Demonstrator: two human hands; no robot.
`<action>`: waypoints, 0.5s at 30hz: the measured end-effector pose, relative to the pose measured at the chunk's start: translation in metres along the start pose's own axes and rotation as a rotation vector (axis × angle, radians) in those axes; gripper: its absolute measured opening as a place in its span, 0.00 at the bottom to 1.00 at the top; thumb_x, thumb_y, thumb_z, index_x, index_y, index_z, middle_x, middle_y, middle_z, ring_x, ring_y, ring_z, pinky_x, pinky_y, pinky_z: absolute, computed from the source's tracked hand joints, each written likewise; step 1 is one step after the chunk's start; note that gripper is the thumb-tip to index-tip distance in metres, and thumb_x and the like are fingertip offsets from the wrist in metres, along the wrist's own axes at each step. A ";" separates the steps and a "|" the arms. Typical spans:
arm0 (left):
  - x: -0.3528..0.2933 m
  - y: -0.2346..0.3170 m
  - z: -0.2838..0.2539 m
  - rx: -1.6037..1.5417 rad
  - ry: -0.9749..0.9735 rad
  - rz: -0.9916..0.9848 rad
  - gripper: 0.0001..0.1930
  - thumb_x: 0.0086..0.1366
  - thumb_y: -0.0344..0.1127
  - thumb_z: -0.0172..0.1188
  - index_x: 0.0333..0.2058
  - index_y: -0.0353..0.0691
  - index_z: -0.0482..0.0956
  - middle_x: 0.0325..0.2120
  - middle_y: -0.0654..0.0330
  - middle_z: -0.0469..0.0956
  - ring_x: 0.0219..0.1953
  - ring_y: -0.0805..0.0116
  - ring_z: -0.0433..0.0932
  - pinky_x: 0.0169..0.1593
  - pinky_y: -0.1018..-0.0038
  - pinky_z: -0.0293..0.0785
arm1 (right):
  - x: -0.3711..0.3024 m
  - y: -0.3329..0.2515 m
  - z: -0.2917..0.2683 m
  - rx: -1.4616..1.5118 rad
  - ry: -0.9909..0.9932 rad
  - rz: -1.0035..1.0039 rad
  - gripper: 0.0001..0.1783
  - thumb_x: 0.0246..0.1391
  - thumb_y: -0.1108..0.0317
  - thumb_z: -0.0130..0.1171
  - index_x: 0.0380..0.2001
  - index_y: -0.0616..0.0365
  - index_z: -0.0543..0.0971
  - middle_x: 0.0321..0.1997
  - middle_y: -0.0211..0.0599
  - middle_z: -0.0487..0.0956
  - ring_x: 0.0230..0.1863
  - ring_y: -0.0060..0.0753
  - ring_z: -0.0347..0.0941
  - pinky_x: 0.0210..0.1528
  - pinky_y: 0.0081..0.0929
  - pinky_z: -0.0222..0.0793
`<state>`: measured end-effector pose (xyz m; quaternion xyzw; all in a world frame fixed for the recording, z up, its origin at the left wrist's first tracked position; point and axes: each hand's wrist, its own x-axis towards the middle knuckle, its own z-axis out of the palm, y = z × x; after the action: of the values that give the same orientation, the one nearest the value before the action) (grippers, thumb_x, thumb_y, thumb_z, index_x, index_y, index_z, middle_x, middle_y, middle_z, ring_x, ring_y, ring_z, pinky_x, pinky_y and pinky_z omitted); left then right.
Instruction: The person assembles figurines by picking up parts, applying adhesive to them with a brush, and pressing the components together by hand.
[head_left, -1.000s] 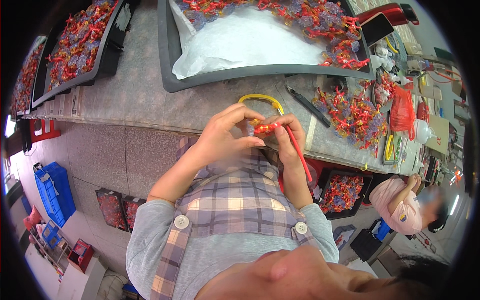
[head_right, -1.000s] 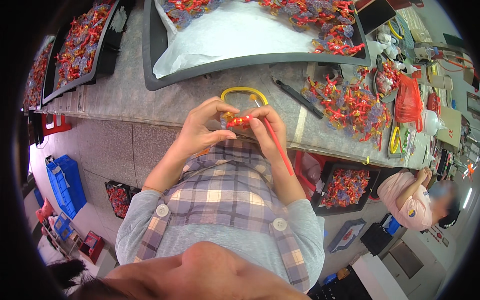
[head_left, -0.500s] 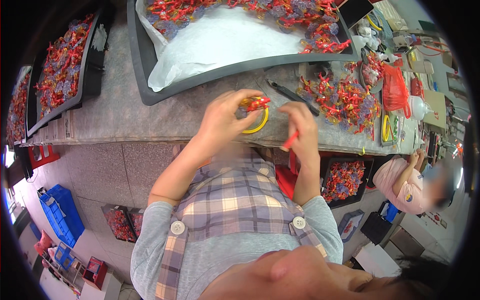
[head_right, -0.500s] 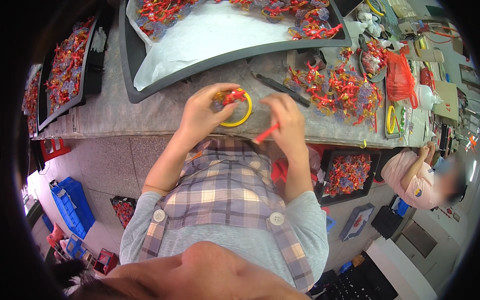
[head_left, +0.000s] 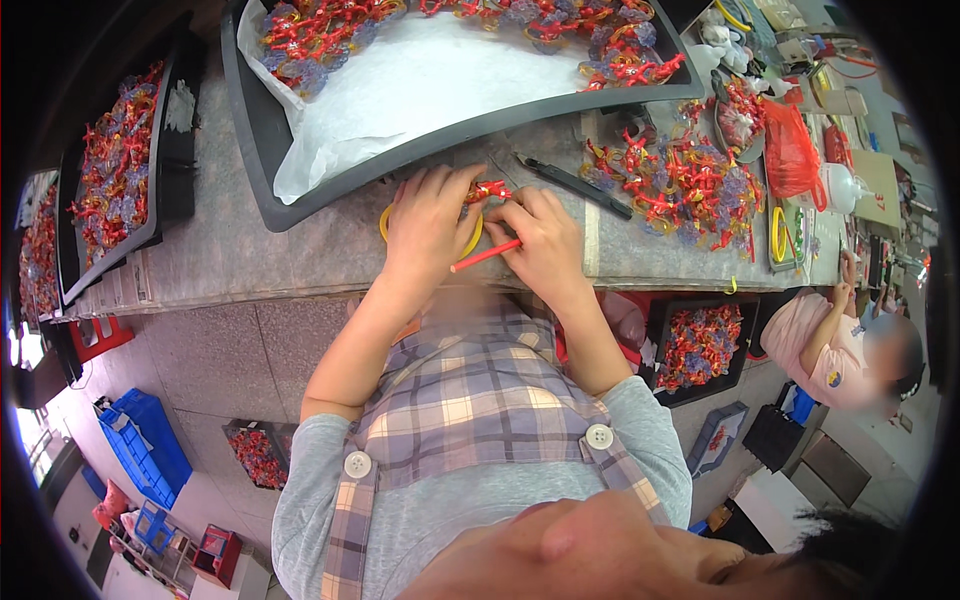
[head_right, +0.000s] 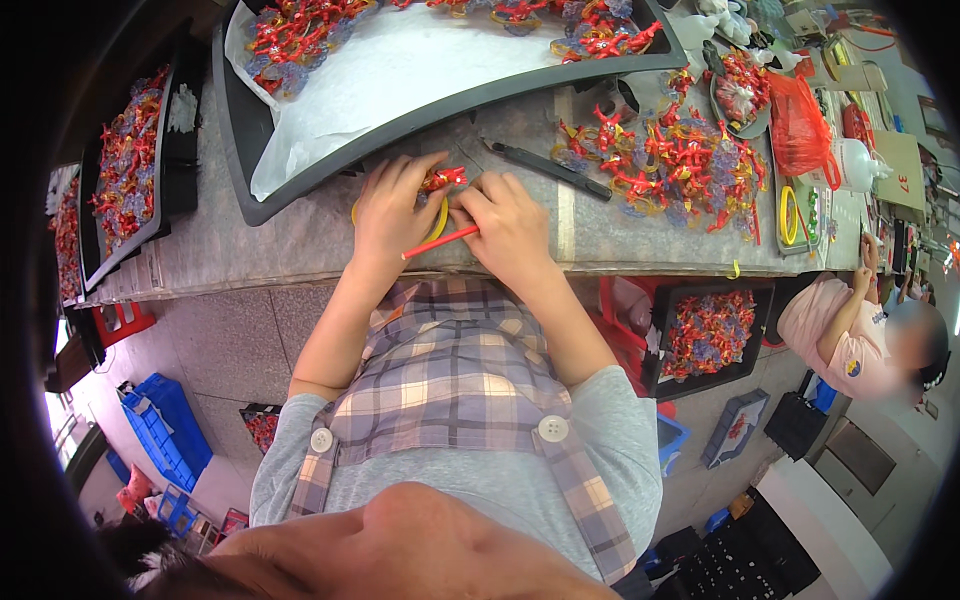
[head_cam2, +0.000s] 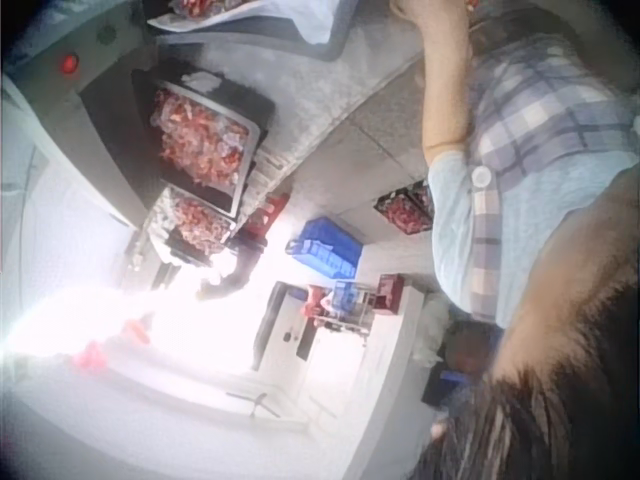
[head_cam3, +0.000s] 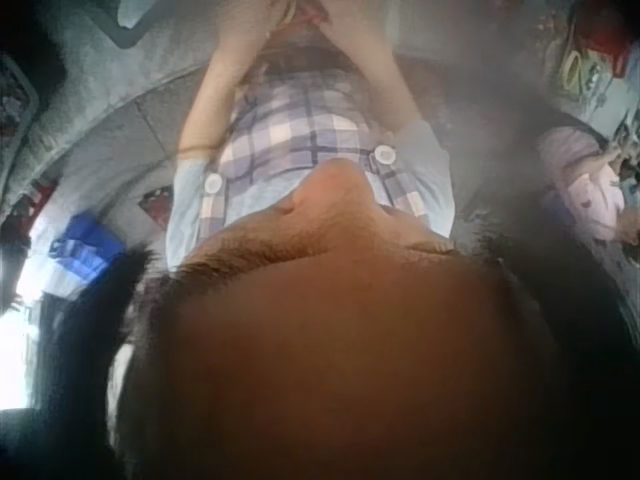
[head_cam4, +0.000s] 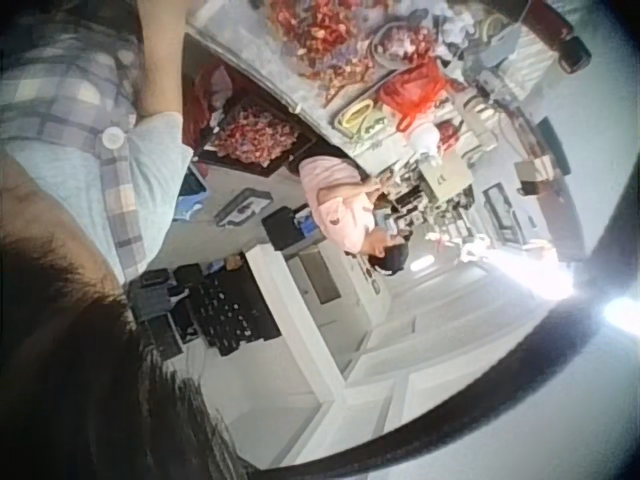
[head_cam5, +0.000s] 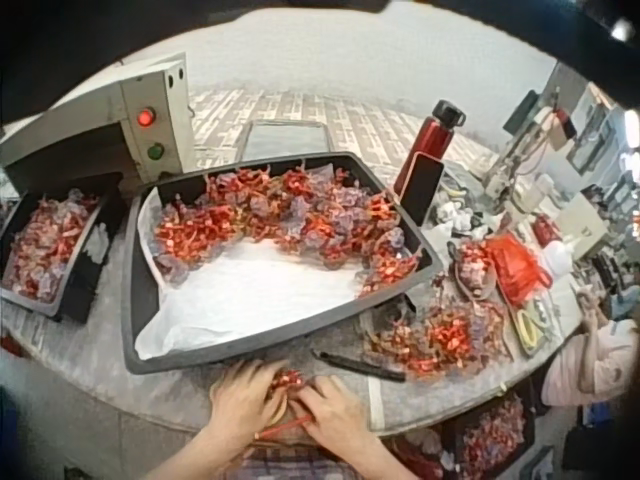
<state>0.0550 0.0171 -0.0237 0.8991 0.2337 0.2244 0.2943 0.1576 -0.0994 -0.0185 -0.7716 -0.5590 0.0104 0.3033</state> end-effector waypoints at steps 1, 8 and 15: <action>-0.001 -0.003 0.002 0.019 -0.003 -0.006 0.17 0.52 0.34 0.60 0.43 0.44 0.73 0.31 0.60 0.73 0.36 0.58 0.71 0.41 0.65 0.65 | 0.001 -0.001 0.001 -0.015 0.007 -0.004 0.06 0.38 0.69 0.62 0.22 0.53 0.74 0.28 0.29 0.71 0.31 0.34 0.68 0.28 0.29 0.66; -0.004 -0.001 0.004 0.041 0.046 -0.027 0.17 0.52 0.35 0.59 0.43 0.45 0.73 0.31 0.60 0.72 0.37 0.59 0.70 0.42 0.64 0.64 | -0.017 -0.001 -0.001 -0.034 0.029 0.010 0.06 0.36 0.70 0.62 0.20 0.51 0.74 0.26 0.28 0.70 0.29 0.32 0.68 0.27 0.28 0.65; -0.004 -0.001 0.004 0.021 0.081 -0.058 0.15 0.51 0.34 0.62 0.40 0.43 0.75 0.31 0.58 0.74 0.36 0.57 0.71 0.41 0.65 0.66 | -0.020 -0.011 -0.002 0.000 0.061 0.128 0.10 0.38 0.69 0.63 0.29 0.50 0.76 0.27 0.31 0.70 0.30 0.34 0.68 0.28 0.29 0.65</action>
<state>0.0538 0.0135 -0.0286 0.8852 0.2737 0.2495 0.2814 0.1416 -0.1155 -0.0176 -0.8056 -0.4992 0.0062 0.3189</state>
